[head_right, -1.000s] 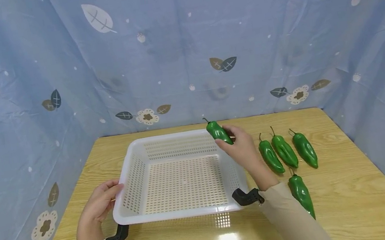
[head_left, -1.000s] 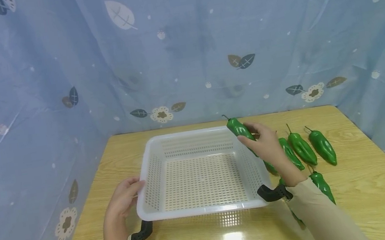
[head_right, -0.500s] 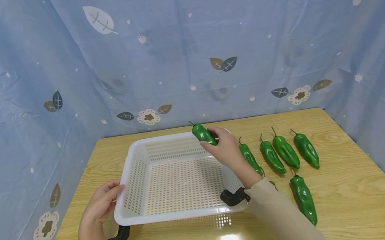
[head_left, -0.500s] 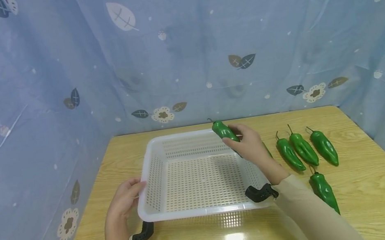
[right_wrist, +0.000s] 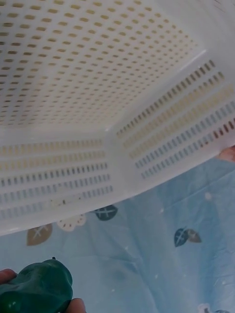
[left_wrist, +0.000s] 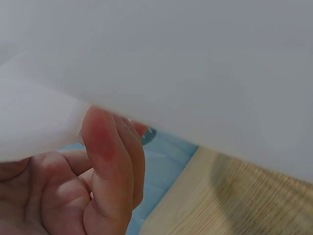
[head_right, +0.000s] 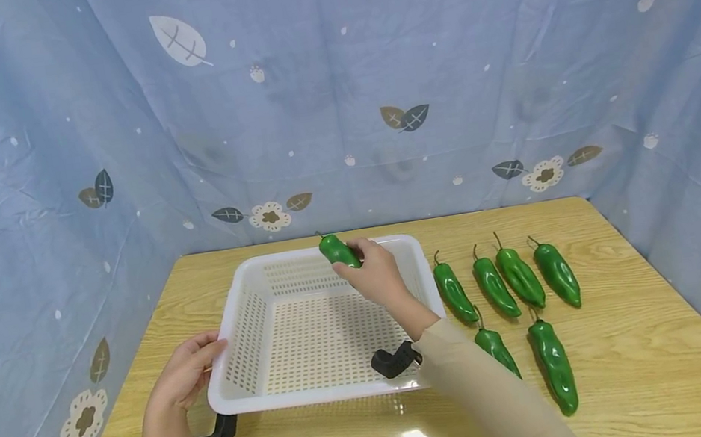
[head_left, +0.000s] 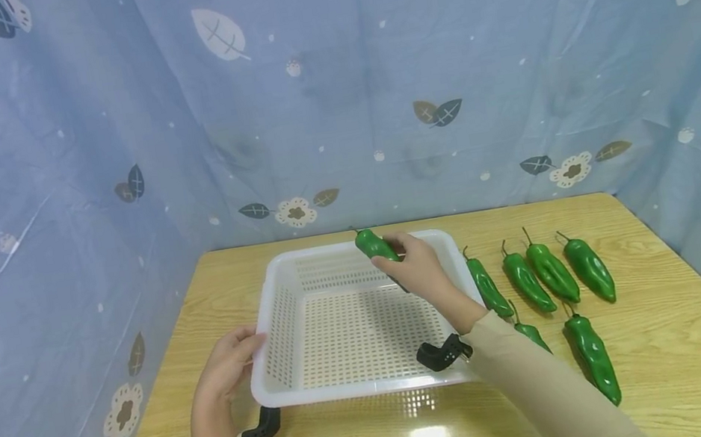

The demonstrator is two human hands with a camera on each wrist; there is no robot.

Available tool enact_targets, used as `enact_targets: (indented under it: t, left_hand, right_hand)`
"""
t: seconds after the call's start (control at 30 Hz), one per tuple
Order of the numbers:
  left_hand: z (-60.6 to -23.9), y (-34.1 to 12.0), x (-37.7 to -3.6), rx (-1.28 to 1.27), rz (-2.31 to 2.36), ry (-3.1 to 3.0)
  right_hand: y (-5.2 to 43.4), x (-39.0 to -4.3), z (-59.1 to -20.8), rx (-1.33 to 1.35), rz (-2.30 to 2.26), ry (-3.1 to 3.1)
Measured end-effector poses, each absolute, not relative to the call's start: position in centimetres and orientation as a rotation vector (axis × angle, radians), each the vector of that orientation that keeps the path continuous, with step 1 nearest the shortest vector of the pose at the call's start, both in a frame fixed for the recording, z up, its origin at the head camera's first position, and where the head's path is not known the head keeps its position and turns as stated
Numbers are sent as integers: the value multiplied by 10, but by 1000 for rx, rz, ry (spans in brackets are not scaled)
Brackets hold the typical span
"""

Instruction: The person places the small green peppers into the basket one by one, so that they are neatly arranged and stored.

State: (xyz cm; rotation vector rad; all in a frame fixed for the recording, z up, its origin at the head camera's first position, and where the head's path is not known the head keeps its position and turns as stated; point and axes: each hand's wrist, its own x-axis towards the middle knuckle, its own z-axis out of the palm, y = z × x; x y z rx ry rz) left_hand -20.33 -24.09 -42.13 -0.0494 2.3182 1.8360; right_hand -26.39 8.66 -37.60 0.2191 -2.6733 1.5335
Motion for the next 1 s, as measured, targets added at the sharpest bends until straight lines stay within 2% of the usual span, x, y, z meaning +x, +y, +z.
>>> enact_targets:
  t: [0.4,1.0]
  left_hand:
    - [-422,-240,-203,-86,1828,2316]
    - [-421,-241,-205,-60,1824,2313]
  right_hand:
    - [66,-263,-379,221,1543,-2706]
    - [26,-270,-388,369,1490,-2897]
